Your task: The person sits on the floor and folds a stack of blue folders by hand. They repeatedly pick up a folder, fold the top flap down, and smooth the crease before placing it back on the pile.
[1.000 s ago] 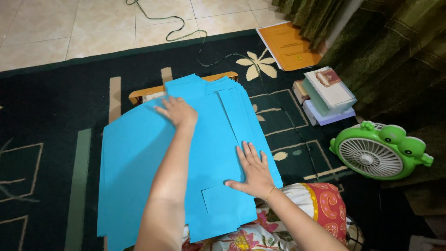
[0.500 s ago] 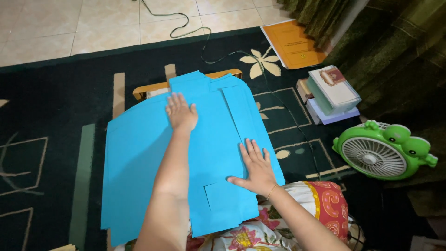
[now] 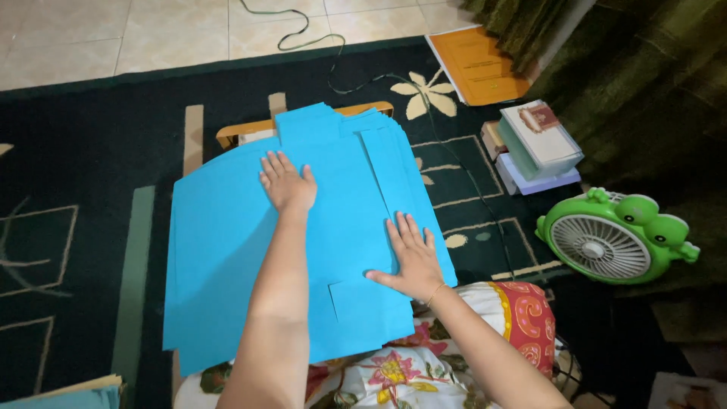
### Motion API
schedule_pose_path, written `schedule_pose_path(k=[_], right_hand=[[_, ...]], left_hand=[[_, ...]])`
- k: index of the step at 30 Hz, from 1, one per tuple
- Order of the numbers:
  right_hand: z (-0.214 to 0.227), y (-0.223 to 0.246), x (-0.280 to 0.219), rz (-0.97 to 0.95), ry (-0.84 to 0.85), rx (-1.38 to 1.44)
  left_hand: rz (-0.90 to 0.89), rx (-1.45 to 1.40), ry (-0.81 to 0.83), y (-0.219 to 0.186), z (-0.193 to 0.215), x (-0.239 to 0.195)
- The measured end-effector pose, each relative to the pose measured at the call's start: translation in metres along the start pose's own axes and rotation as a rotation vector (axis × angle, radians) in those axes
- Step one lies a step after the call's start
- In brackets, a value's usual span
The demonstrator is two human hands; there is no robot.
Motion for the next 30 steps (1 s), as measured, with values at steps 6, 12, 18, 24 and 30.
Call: schedule_pose_path(k=[6,12,18,24,30], right_hand=[[-0.005,-0.003,-0.001,0.013,-0.038,0.002],[-0.002,0.000,-0.003,0.000,-0.052,-0.019],[-0.007,-0.003,-0.002,0.029,-0.108,-0.030],[-0.006,-0.003,-0.001,0.000,-0.021,-0.039],[-0.005,0.008,-0.007,-0.014,0.040,-0.079]], left_hand=[[-0.029,-0.061,0.029,0.020,0.039,-0.128],[-0.092,-0.037,0.041,0.040,0.055,-0.263],[-0.116,-0.054,-0.045,0.071,0.056,-0.291],[0.544,-0.055,-0.227,0.253,0.054,-0.280],[0.510,-0.167,-0.271,0.407,0.019,-0.271]])
Point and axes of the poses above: each hand's wrist, its own x-axis towards the middle knuckle, its own z-axis out of the back of the hand, y = z × x, the point moved 1 cm from there along x, towards the middle knuckle, and after that the axes turned 6 degrees about -x, right-handed, at the moved point
